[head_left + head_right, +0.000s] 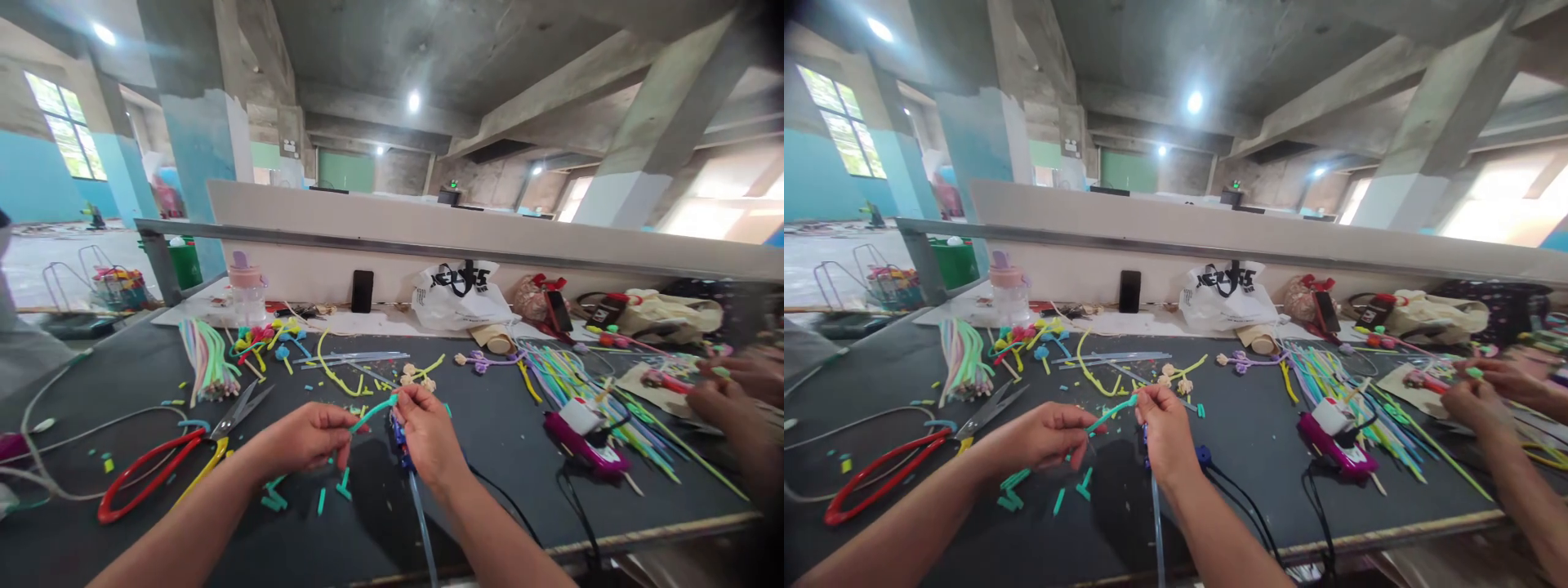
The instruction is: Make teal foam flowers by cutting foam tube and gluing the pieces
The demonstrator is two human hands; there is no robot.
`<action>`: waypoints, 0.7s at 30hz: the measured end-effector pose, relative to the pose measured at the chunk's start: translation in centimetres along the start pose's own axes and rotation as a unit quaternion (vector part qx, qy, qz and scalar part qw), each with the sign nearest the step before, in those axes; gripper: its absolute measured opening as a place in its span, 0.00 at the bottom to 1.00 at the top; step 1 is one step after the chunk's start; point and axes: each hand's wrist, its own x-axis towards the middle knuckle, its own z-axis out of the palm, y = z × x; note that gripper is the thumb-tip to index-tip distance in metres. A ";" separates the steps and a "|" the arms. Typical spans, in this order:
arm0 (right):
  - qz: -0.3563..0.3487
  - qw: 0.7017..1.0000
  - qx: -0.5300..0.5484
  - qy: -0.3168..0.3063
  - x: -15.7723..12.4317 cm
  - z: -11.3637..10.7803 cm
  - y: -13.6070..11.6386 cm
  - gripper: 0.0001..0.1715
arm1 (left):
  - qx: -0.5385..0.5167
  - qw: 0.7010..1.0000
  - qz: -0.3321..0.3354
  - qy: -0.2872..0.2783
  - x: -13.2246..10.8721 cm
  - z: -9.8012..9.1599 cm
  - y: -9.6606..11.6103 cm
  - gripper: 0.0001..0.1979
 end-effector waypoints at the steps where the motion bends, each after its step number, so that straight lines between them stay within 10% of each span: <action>1: -0.004 1.000 0.010 0.003 0.1 -0.1 -0.1 0.13 | 0.020 1.000 -0.002 0.002 -0.4 -0.4 0.1 0.16; 5: -0.015 0.999 0.037 0.006 0.2 -0.2 -0.5 0.14 | 0.080 0.995 -0.049 -0.014 -2.2 -3.7 0.9 0.14; 10: -0.011 1.000 0.020 -0.009 -0.5 0.5 -0.1 0.12 | 0.052 0.988 -0.006 0.142 -0.7 -7.1 2.5 0.16; 21: -0.006 0.995 -0.094 -0.015 -1.7 1.8 0.1 0.11 | -0.092 0.995 0.028 0.022 2.9 -0.7 0.6 0.14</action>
